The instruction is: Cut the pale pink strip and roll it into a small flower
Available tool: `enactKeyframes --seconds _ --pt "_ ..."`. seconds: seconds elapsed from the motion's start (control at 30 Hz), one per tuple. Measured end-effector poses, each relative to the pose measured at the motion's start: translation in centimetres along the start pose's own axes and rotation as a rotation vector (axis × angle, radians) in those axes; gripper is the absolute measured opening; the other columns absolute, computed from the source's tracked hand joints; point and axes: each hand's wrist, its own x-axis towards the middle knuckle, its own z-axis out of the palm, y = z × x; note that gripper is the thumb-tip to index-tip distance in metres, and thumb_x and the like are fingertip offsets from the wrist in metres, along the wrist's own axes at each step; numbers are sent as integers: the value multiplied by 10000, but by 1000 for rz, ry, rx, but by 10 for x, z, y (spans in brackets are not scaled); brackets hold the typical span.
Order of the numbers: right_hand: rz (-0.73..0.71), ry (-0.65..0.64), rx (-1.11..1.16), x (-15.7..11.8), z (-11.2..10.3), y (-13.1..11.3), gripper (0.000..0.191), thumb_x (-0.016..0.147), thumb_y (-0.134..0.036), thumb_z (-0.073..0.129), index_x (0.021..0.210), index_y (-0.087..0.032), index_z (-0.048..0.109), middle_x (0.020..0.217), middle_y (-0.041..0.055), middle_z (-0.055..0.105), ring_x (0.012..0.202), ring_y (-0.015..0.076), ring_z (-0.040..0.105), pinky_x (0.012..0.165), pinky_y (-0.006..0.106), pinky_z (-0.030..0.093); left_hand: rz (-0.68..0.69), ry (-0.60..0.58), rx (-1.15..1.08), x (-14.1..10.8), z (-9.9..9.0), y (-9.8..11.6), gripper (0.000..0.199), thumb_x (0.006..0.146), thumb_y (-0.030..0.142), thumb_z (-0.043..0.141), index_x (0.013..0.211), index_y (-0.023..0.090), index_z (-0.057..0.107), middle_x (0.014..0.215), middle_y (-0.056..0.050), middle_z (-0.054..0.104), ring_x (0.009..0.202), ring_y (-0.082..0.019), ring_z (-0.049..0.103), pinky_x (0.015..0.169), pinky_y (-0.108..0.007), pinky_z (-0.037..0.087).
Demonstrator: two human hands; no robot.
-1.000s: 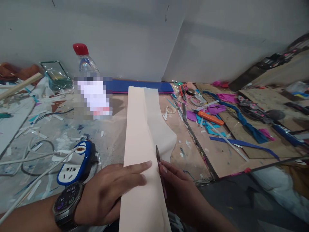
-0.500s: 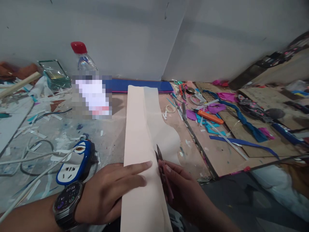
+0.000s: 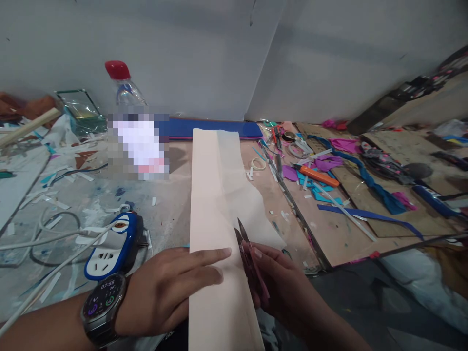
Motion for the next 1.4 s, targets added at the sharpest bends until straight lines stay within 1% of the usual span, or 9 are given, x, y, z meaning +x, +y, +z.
enactKeyframes --seconds 0.2,0.37,0.43,0.53,0.73,0.87,1.0,1.17,1.4 --pt "33 -19 -131 0 -19 6 332 944 -448 684 941 -117 687 524 12 652 337 74 490 353 166 294 -6 3 -47 0 0 0 370 952 136 476 1316 197 505 1506 -130 566 1243 -234 656 908 -349 585" --pt "-5 -21 -83 1 -18 6 367 888 -405 762 1135 -190 596 651 1 708 392 110 602 335 154 312 -235 37 -169 2 3 -3 513 953 207 599 1437 260 437 1611 -112 421 1462 -246 451 1108 -394 510" --pt "-32 -24 -59 2 -13 4 374 860 -400 791 1087 -232 545 731 -11 724 418 121 642 311 142 284 -354 85 -159 3 5 -4 573 951 242 639 1469 275 398 1642 -114 361 1527 -261 342 1178 -448 446" --pt "-39 -34 -56 3 -9 2 369 871 -403 778 913 -232 454 813 -5 736 438 119 666 312 134 281 -436 109 -131 1 7 -6 571 968 241 620 1479 295 371 1646 -110 349 1535 -260 324 1204 -498 408" --pt "-50 -33 -112 3 -9 4 391 895 -422 750 850 -224 416 795 3 718 449 93 620 311 130 289 -327 67 -145 0 7 -6 544 973 270 619 1460 268 379 1641 -137 347 1520 -262 354 1163 -470 463" --pt "-62 -49 -112 2 -10 8 359 917 -420 729 842 -214 444 737 -23 680 440 61 547 337 134 298 -283 45 -139 1 7 -5 436 975 245 602 1373 227 427 1611 -168 401 1495 -256 404 1127 -437 497" --pt "-43 -59 -114 1 -9 9 342 915 -430 729 857 -218 468 680 -35 650 419 59 501 333 142 277 -282 -2 -125 1 7 -3 339 975 241 589 1295 213 481 1636 -173 364 1499 -253 401 1101 -404 516" --pt "-41 -31 -91 0 -2 7 349 912 -448 732 862 -217 475 727 -31 656 461 65 551 340 135 298 -270 -35 -96 0 8 -1 361 959 245 607 1298 222 484 1665 -159 312 1501 -250 398 1111 -407 507" --pt "-38 -52 -62 2 3 14 303 921 -416 731 907 -207 512 765 -31 662 516 92 647 340 126 398 -224 -7 -84 -2 7 3 415 955 182 550 1355 228 452 1662 -161 320 1457 -258 464 1057 -437 548"
